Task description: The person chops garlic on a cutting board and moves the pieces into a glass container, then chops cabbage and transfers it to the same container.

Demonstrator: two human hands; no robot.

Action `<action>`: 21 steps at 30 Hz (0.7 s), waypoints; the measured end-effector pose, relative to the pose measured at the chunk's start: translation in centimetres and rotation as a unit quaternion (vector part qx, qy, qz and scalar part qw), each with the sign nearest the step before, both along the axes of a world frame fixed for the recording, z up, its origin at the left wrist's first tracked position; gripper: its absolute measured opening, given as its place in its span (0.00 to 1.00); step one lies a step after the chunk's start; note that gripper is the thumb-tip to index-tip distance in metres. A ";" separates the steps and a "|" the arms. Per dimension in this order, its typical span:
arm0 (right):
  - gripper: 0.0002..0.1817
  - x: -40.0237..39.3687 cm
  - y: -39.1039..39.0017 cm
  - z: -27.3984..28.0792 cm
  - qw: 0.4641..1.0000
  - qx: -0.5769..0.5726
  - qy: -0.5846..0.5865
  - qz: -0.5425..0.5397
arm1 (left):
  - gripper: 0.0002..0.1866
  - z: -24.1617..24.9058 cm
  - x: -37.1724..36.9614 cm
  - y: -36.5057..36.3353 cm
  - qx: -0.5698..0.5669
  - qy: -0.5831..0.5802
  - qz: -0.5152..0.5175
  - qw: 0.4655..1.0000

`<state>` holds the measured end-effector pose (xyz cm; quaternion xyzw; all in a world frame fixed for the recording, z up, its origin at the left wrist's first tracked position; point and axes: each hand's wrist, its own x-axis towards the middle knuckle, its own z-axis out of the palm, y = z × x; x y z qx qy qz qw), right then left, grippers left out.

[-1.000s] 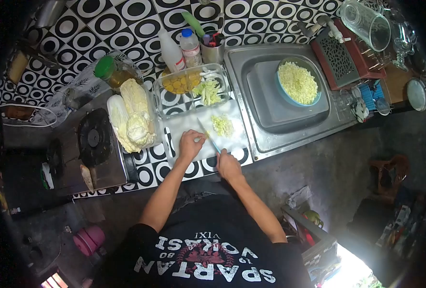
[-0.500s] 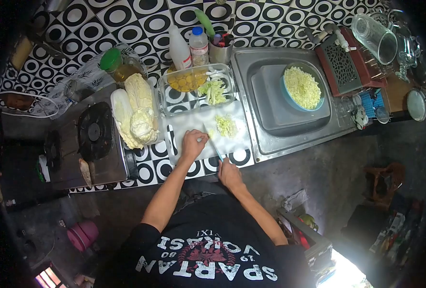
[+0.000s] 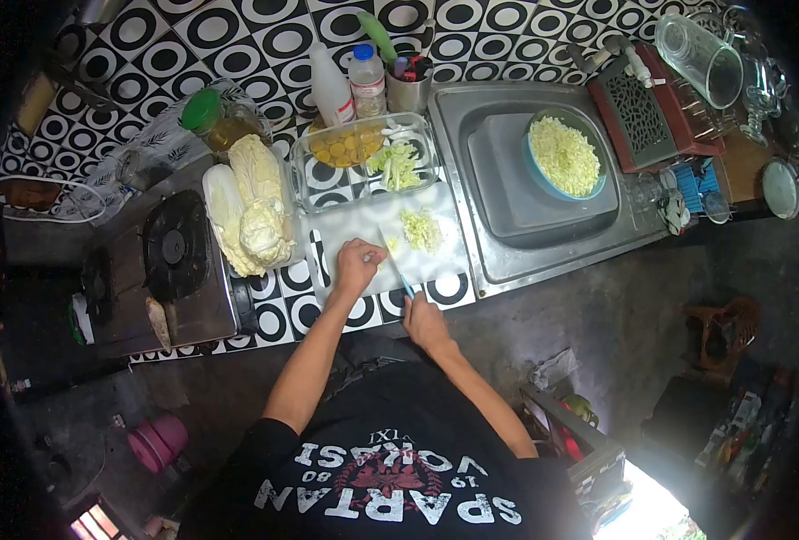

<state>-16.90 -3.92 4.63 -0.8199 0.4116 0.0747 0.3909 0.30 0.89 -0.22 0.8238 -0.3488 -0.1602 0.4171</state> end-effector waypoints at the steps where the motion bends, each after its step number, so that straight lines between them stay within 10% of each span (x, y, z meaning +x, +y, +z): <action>1: 0.18 0.6 -0.2 -0.1 1.000 0.001 0.000 -0.001 | 0.06 -0.1 0.0 0.0 0.001 0.000 -0.001 1.000; 21: 0.18 3.1 -1.5 0.8 1.000 -0.030 0.000 0.006 | 0.04 -0.3 -0.1 0.5 -0.027 -0.034 -0.006 0.999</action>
